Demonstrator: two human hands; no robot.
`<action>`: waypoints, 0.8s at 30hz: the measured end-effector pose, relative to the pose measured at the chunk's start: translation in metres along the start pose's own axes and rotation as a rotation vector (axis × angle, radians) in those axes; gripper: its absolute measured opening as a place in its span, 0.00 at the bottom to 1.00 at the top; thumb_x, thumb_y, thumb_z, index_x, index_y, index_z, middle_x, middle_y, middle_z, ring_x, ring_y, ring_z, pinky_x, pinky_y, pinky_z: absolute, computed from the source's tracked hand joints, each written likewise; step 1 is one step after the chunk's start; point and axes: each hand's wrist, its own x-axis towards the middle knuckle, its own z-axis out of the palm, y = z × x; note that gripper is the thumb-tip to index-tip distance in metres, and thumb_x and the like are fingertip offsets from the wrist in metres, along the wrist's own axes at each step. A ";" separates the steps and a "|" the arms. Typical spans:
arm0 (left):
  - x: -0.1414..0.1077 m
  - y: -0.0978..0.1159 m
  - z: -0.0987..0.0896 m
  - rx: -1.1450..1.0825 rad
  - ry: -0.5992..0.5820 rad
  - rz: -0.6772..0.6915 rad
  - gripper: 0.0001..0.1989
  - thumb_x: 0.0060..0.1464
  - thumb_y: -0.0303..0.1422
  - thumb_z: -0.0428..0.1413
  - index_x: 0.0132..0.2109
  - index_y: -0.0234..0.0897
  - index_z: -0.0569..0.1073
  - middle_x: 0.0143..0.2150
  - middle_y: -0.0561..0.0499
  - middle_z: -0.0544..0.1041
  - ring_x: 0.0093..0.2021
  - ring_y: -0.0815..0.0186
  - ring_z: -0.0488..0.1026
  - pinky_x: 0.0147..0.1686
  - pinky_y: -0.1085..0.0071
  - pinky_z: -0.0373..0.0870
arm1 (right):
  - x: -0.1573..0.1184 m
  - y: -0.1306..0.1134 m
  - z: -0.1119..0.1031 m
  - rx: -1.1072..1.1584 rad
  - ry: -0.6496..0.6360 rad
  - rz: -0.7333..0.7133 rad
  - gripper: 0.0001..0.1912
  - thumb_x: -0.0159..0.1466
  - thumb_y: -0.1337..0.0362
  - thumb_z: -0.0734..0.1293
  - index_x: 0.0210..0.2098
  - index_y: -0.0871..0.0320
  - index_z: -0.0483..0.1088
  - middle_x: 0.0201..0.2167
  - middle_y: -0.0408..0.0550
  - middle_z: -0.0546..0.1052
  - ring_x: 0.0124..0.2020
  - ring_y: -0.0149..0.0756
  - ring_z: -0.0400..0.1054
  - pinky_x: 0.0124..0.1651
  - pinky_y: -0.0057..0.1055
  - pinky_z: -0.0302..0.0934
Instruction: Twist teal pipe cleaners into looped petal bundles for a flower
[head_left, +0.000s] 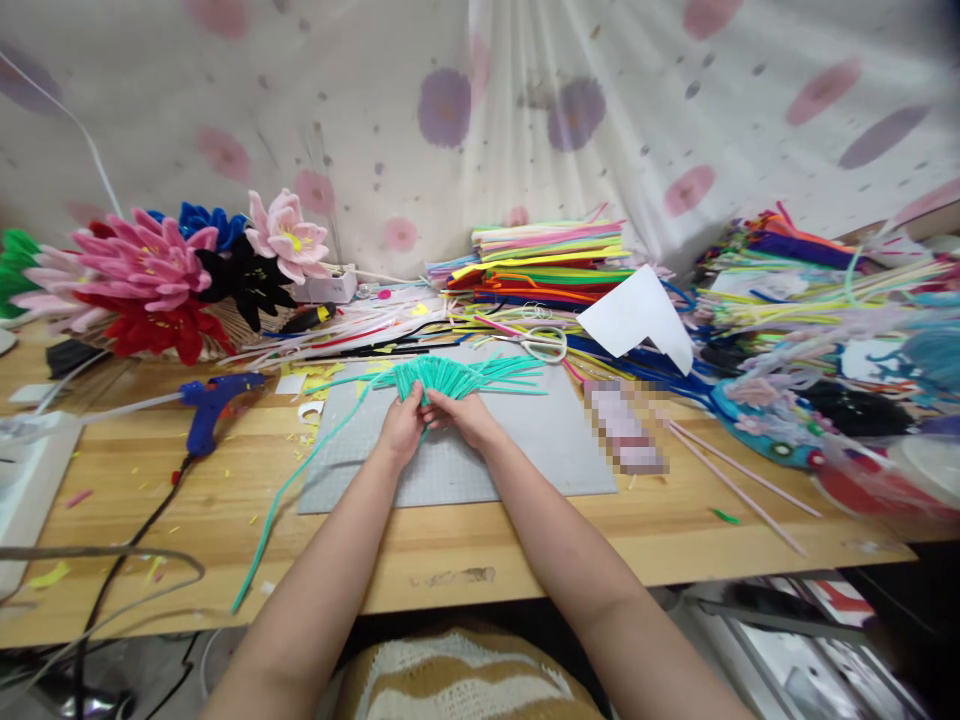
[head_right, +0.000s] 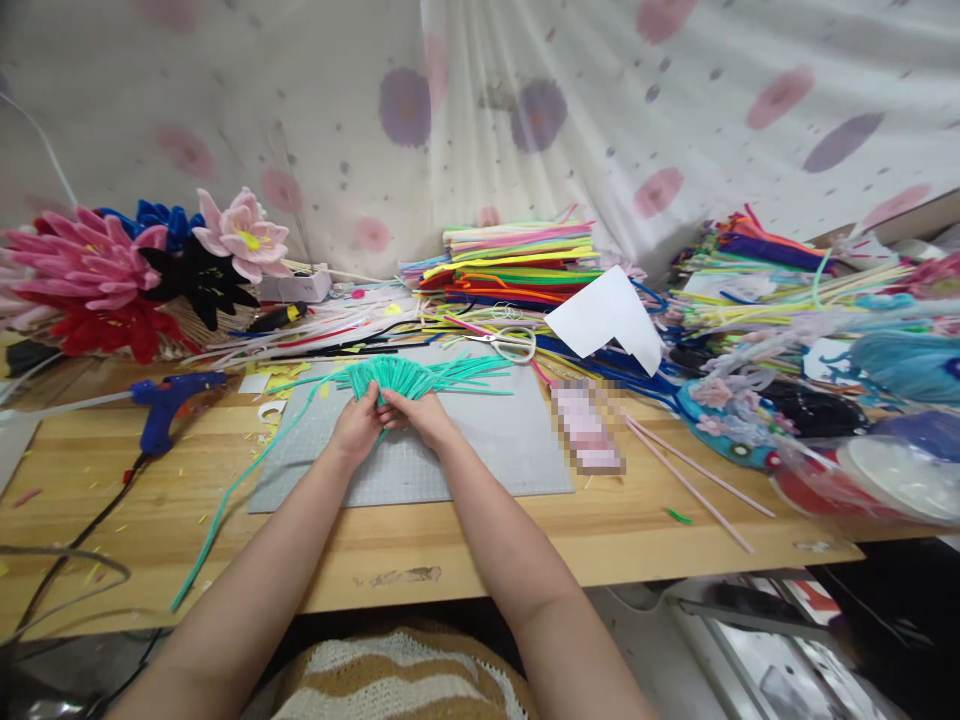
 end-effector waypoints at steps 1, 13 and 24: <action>0.000 0.000 0.001 -0.009 -0.024 -0.012 0.17 0.44 0.44 0.59 0.24 0.35 0.64 0.18 0.57 0.61 0.19 0.74 0.60 0.19 0.76 0.57 | 0.001 0.001 0.001 -0.009 0.030 -0.010 0.18 0.42 0.55 0.73 0.25 0.63 0.70 0.19 0.44 0.74 0.18 0.26 0.67 0.22 0.24 0.63; -0.008 0.006 0.004 -0.081 -0.111 -0.110 0.18 0.46 0.47 0.56 0.26 0.35 0.67 0.20 0.54 0.66 0.22 0.72 0.65 0.25 0.75 0.63 | -0.004 -0.003 0.002 -0.040 0.061 -0.044 0.16 0.43 0.56 0.72 0.21 0.62 0.68 0.15 0.41 0.71 0.15 0.24 0.62 0.20 0.23 0.58; -0.003 0.013 -0.018 0.196 0.209 0.210 0.17 0.34 0.39 0.65 0.31 0.35 0.71 0.31 0.52 0.74 0.31 0.71 0.70 0.33 0.73 0.68 | -0.004 -0.012 -0.024 -0.113 0.116 -0.039 0.15 0.44 0.58 0.71 0.14 0.60 0.64 0.10 0.38 0.65 0.12 0.21 0.55 0.17 0.23 0.49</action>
